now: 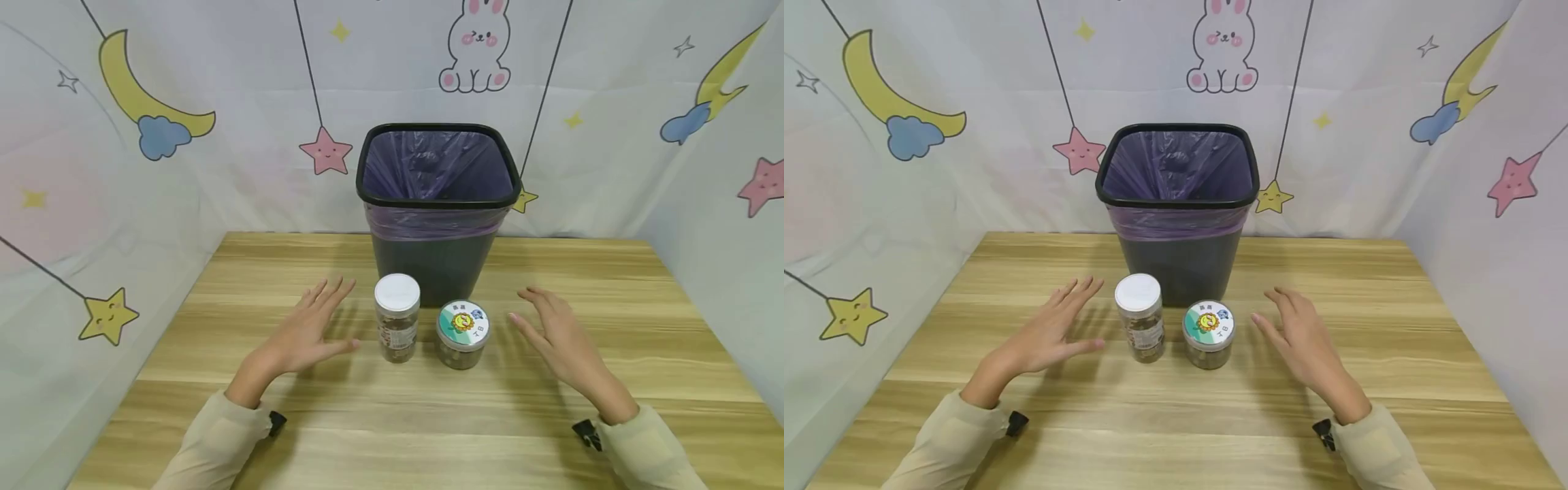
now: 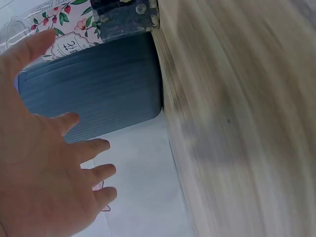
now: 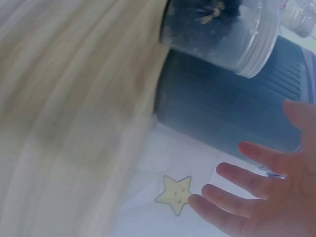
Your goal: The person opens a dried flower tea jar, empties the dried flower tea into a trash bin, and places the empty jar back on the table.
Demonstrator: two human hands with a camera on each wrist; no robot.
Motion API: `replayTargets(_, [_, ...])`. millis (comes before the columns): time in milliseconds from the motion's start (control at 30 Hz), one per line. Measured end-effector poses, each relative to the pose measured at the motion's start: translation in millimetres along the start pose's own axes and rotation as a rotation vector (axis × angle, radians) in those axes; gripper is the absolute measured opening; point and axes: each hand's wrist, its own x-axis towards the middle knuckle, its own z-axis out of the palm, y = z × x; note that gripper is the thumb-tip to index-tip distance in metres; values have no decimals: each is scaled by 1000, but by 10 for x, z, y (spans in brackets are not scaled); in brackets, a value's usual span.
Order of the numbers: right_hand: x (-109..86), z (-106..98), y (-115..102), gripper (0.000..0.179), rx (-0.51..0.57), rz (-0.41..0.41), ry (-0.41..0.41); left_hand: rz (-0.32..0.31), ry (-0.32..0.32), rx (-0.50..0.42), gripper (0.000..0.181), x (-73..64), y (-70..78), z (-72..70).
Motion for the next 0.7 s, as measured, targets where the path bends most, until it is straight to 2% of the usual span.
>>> replayTargets(200, [40, -30, -115, 45, 55, -47, 101, -3, -8, -210, 98, 12, 52, 2])
replayTargets(300, [70, -43, -186, 38, 76, -90, 142, 8, 12, -306, 97, 20, 86, 5])
replayTargets(400, [112, -43, -265, 34, 112, -128, 146, 27, 44, -366, 94, 37, 117, 10])
replayTargets(533, [180, -15, -391, 36, 227, -133, 53, 84, 86, -433, 90, 79, 140, 18])
replayTargets(700, [255, 66, -578, 55, 364, -94, -97, 128, 115, -514, 89, 120, 184, 22])
